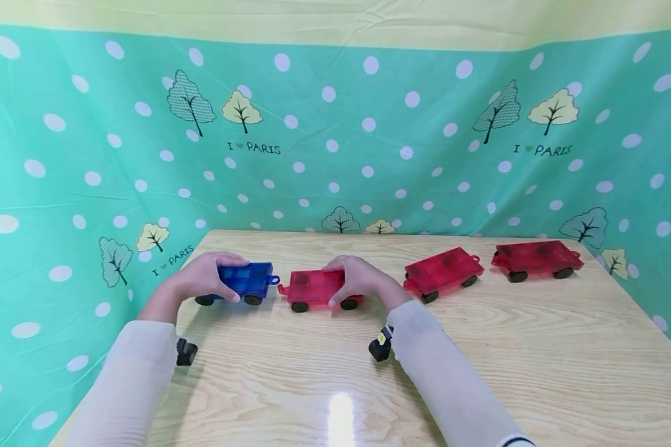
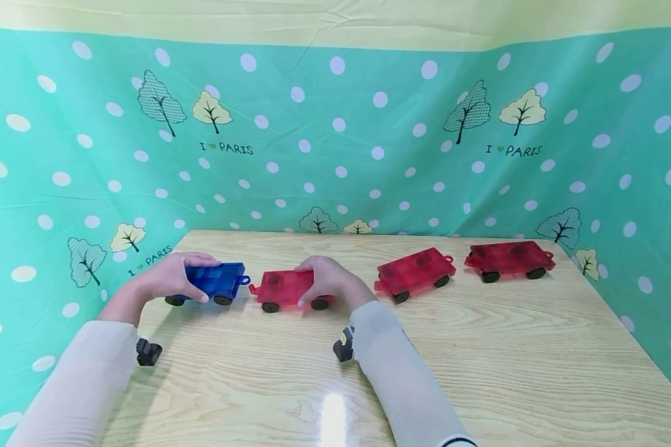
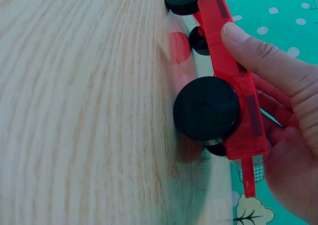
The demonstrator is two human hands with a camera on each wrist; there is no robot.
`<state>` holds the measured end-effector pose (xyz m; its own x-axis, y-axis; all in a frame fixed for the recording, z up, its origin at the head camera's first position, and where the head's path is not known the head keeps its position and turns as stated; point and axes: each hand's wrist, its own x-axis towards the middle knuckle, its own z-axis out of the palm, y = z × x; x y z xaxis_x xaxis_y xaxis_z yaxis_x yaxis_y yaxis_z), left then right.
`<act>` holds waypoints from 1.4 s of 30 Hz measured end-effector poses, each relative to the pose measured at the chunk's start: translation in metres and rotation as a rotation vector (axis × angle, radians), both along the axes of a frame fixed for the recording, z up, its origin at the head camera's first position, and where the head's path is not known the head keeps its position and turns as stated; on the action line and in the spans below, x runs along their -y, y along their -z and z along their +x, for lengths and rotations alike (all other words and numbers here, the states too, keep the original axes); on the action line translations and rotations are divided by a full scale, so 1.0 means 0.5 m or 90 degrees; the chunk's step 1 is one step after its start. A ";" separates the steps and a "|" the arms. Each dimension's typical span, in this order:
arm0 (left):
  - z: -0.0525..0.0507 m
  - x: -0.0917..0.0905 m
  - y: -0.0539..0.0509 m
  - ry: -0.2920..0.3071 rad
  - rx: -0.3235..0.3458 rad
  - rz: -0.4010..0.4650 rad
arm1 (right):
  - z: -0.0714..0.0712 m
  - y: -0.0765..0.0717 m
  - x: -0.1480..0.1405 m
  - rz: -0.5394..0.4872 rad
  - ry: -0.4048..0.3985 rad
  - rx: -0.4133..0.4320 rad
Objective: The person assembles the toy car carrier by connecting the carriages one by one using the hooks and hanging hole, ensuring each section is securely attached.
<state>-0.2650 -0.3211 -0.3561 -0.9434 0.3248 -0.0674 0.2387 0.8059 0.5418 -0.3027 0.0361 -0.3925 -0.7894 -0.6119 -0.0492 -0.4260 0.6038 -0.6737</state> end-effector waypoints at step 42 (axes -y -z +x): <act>-0.019 -0.012 0.045 0.021 0.027 0.004 | 0.003 -0.003 0.001 -0.008 -0.010 -0.004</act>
<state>-0.2748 -0.3151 -0.3788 -0.9283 0.3567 -0.1049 0.2424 0.7947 0.5565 -0.3012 0.0353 -0.3908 -0.7803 -0.6243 -0.0368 -0.4395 0.5893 -0.6780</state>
